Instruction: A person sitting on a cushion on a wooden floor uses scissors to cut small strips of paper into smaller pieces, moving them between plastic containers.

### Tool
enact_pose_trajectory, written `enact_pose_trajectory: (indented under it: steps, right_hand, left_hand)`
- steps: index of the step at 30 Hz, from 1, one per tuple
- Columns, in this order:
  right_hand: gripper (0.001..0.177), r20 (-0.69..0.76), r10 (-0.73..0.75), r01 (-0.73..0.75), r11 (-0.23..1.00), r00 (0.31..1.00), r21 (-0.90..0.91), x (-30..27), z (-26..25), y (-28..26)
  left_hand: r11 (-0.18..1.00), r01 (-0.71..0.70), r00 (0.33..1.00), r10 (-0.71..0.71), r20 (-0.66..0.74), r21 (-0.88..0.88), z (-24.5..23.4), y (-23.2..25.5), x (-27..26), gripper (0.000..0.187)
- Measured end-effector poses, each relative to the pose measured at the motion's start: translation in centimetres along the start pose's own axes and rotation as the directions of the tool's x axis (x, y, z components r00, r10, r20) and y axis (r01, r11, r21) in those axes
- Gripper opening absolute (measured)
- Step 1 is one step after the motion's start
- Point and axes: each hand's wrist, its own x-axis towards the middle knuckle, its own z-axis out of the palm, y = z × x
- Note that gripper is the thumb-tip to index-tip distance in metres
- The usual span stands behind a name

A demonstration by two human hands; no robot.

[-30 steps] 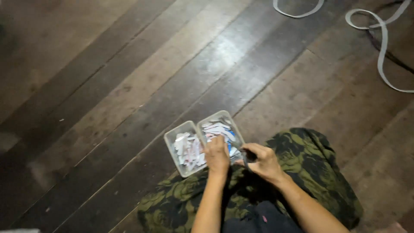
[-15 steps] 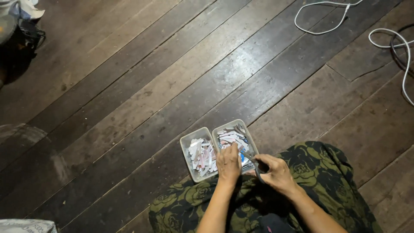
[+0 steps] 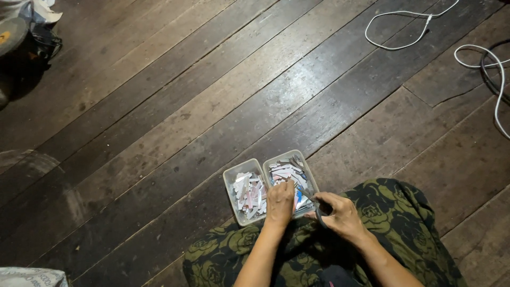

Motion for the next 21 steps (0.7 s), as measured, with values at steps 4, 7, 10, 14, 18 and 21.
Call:
enact_pose_trajectory:
  steps: [4, 7, 10, 14, 18, 21]
  right_hand:
    - [0.056, 0.022, 0.029, -0.029, 0.999, 0.999, -0.016, 0.3, -0.4, -0.3]
    - [0.054, 0.027, -0.006, 0.006, 1.000, 1.000, 0.019, 0.3, -0.4, -0.4]
    - [0.052, 0.008, -0.047, 0.046, 0.998, 0.999, 0.034, 0.0, -0.2, -0.1]
    - [0.056, 0.077, 0.069, -0.068, 0.997, 0.995, -0.023, -0.2, 0.0, 0.7]
    - [0.062, 0.056, 0.013, -0.011, 0.999, 0.998, -0.039, -0.7, 0.7, 2.3]
    - [0.056, 0.049, 0.000, 0.000, 1.000, 0.999, -0.010, -0.1, 0.1, 0.9]
  left_hand:
    - [0.939, 0.206, 0.979, -0.196, 0.062, -0.276, -4.8, 1.1, 0.5, 0.038]
    - [0.732, 0.374, 0.922, -0.359, 0.144, -0.570, -9.1, 1.6, 1.6, 0.044]
    - [0.674, 0.435, 0.884, -0.445, 0.142, -0.597, -12.4, 0.9, 4.0, 0.044]
    - [0.684, 0.307, 0.896, -0.443, -0.042, -0.661, -17.9, 0.0, 8.0, 0.062]
    - [0.635, 0.305, 0.854, -0.512, -0.091, -0.710, -21.8, 0.3, 9.8, 0.057]
    - [0.623, 0.325, 0.884, -0.468, -0.006, -0.711, -18.7, -0.2, 7.9, 0.032]
